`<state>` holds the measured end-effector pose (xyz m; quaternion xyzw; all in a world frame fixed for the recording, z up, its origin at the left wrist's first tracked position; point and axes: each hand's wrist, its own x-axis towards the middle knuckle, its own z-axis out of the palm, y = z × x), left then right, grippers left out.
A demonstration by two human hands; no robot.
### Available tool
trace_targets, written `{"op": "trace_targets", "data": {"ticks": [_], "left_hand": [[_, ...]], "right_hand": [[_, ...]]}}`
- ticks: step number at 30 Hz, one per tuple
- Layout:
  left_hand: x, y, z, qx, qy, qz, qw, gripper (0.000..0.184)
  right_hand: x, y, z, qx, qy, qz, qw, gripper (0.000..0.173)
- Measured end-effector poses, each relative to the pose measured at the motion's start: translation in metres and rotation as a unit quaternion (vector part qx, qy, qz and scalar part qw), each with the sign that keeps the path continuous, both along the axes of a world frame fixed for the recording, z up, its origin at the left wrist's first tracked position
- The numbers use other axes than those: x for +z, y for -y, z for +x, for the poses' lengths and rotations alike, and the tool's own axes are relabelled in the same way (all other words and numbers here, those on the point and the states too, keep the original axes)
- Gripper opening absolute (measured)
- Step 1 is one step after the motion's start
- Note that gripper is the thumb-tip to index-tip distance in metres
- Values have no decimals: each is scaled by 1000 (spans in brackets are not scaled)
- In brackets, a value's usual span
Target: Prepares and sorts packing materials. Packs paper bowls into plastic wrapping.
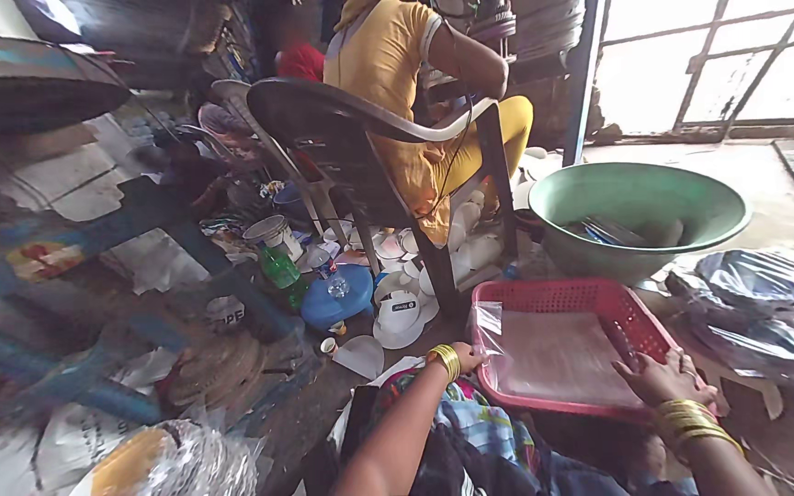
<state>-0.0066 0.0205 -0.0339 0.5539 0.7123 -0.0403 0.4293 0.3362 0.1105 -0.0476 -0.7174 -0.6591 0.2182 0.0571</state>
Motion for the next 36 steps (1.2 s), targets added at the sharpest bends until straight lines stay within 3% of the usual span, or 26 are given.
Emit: {"op": "trace_targets", "data": {"ticks": [36], "left_hand": [[4, 0, 2, -1, -2, -3, 1000, 61]], "right_hand": [[7, 4, -3, -4, -7, -4, 1000, 65]]}}
